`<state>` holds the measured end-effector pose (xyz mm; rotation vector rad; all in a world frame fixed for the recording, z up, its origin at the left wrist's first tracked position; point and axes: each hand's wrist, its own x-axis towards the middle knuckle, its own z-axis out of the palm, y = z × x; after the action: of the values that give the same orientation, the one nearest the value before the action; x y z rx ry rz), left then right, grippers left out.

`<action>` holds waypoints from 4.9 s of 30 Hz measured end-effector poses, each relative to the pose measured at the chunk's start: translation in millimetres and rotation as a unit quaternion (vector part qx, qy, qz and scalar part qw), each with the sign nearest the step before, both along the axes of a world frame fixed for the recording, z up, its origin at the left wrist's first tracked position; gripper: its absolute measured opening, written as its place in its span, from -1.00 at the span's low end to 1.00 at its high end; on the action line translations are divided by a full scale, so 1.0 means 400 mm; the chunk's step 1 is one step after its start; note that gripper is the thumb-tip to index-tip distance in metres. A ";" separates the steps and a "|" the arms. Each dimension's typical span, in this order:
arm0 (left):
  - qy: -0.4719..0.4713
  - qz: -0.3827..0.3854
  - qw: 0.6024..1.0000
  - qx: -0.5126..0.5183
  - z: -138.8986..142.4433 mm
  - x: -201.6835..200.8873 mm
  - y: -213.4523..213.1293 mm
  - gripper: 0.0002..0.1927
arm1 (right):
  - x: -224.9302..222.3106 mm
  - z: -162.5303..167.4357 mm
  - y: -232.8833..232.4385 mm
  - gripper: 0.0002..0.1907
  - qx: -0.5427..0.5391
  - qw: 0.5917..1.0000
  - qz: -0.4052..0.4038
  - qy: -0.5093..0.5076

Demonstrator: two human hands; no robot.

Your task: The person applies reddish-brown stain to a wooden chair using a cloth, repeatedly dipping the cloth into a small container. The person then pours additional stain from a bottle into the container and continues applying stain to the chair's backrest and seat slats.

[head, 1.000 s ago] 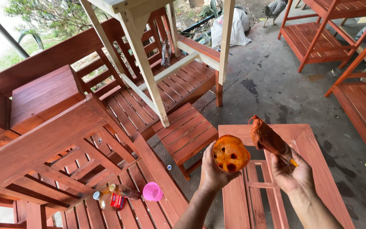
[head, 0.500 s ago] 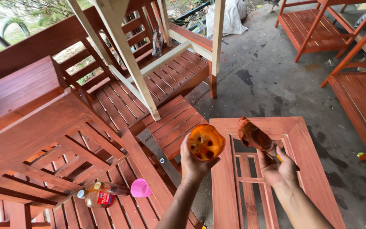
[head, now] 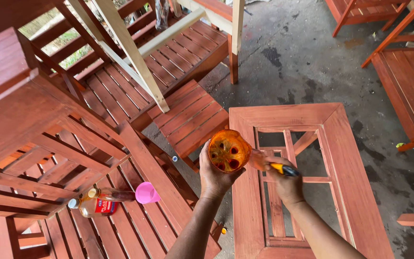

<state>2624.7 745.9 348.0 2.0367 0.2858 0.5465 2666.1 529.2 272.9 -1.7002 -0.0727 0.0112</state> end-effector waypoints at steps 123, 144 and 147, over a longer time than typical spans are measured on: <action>0.101 0.015 0.994 -0.046 -0.050 -0.081 0.051 0.30 | -0.225 -0.044 0.030 -0.83 -0.338 0.891 0.284 0.108; 0.044 0.014 0.999 0.010 0.043 -0.252 0.179 0.22 | -0.184 0.625 0.140 -0.84 -0.143 0.969 0.149 -0.134; 0.022 0.009 0.999 0.026 0.054 -0.270 0.191 0.25 | -0.212 0.697 0.203 -0.81 -0.083 0.957 0.247 -0.125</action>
<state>2516.7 822.3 369.7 2.1004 0.3191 0.5251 2581.2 610.4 551.6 -1.8045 -0.7031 0.1792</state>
